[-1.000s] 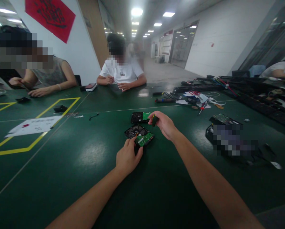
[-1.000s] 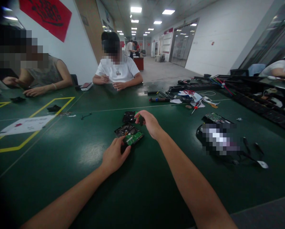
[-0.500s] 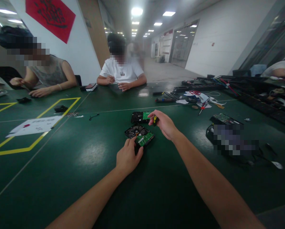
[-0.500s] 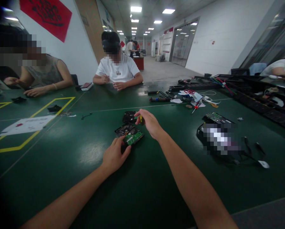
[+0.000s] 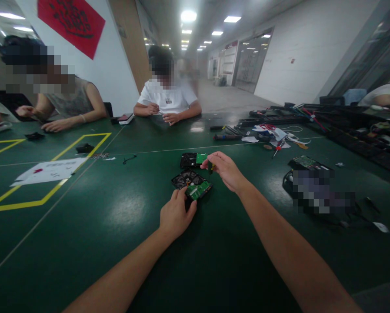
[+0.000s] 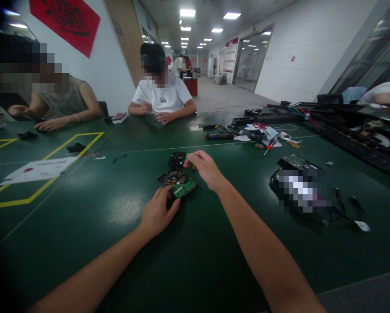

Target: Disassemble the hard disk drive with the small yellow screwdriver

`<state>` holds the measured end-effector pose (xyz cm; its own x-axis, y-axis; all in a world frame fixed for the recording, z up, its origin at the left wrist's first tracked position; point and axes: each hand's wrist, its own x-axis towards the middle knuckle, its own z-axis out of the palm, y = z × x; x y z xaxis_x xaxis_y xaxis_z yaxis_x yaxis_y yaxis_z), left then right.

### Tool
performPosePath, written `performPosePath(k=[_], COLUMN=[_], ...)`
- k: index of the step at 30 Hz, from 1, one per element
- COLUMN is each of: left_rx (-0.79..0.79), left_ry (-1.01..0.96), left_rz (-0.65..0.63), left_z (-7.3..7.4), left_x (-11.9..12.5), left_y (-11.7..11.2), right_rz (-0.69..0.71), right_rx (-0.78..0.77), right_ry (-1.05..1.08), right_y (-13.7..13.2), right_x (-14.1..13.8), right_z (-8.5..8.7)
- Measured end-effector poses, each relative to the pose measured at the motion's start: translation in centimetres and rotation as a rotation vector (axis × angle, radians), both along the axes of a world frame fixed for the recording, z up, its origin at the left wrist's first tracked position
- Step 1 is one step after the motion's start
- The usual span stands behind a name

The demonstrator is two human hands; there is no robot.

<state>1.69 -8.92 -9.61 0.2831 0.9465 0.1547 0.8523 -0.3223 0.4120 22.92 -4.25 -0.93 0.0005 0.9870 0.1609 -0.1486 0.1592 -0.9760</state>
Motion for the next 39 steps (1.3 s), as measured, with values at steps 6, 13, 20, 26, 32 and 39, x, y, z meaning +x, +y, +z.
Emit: performPosePath(k=[6,13,20,26,32,39], left_rx=[0.0,0.018,0.009,-0.001,-0.006,0.011], left_ry=[-0.013,-0.008,-0.008,-0.011,-0.014,-0.011], left_rz=[0.0,-0.008,0.0,0.003,0.003,-0.009], left_z=[0.3,0.3,0.3,0.2,0.1,0.0], left_x=[0.0,0.0,0.1,0.1,0.0,0.0], left_y=[-0.2,-0.2,-0.2,-0.1,-0.1,0.0], right_rz=[-0.003,-0.012,-0.075,-0.082,-0.03,0.024], right_rx=[0.008,0.025,-0.012,0.041,0.072,0.077], right_ry=[-0.003,0.032,-0.027,-0.06,-0.004,-0.018], right_y=[0.6,0.6,0.2,0.3,0.0,-0.1], right_x=[0.4,0.3,0.2,0.3,0.2,0.1], right_z=[-0.5,-0.6,0.0,-0.1,0.2,0.4])
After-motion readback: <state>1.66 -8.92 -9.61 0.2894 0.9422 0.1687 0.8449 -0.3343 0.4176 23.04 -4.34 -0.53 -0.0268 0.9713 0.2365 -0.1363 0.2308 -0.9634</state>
